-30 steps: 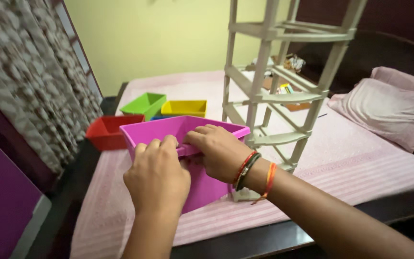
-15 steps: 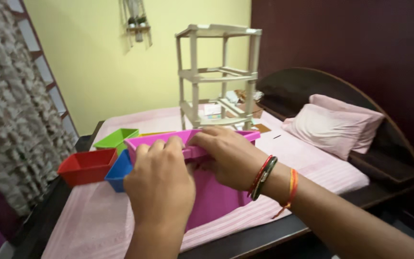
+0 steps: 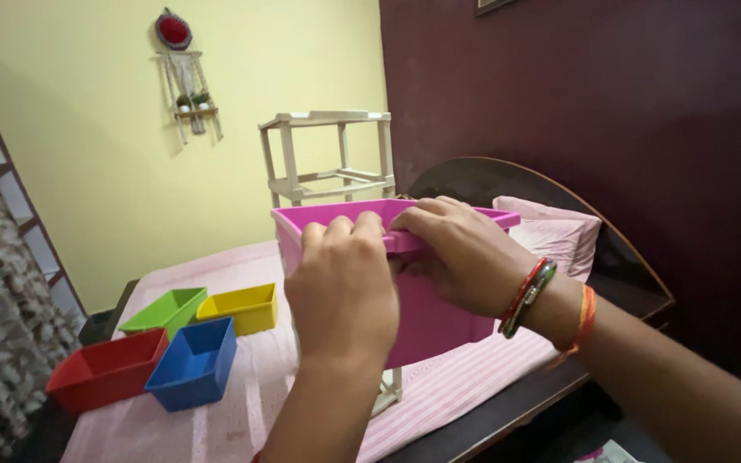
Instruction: The person assembles a white plastic storage rack by connecting vertical and horizontal pieces. They then place five colored plastic bins into the rack slots one by one.
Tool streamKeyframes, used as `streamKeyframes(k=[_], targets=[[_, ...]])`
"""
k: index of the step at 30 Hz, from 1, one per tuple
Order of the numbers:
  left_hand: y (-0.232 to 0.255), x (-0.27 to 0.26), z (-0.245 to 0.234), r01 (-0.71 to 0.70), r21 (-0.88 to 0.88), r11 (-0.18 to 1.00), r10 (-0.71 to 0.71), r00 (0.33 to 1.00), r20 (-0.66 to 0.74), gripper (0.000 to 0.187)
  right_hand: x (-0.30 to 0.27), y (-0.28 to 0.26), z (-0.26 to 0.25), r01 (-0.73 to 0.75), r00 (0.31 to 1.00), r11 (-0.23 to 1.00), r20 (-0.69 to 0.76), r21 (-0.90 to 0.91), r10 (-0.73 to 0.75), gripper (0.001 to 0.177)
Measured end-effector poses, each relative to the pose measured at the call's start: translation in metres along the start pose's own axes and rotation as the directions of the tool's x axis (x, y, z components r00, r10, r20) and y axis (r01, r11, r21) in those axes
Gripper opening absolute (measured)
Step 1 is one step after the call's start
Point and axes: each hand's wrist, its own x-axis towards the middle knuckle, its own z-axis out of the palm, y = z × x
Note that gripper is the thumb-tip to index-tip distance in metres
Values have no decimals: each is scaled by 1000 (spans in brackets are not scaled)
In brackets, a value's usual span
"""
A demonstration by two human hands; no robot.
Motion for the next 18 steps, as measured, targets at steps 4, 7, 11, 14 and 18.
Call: streamKeyframes(k=[4, 7, 11, 14, 18], targets=[[9, 15, 6, -46, -10, 999, 46, 999, -19, 9, 1, 13, -12, -14, 999, 999, -34, -35, 13, 37], [16, 27, 14, -42, 11, 999, 42, 999, -29, 8, 3, 28, -17, 0, 998, 998, -58, -61, -3, 35], [23, 44, 26, -59, 33, 998, 61, 996, -62, 9, 12, 54, -23, 53, 995, 995, -77, -84, -60, 34], [27, 57, 37, -40, 47, 998, 44, 995, -85, 11, 19, 73, -25, 101, 991, 990, -81, -94, -109, 36], [31, 69, 53, -10, 55, 998, 17, 993, -121, 11, 29, 96, -22, 80, 994, 990, -59, -113, -87, 34]])
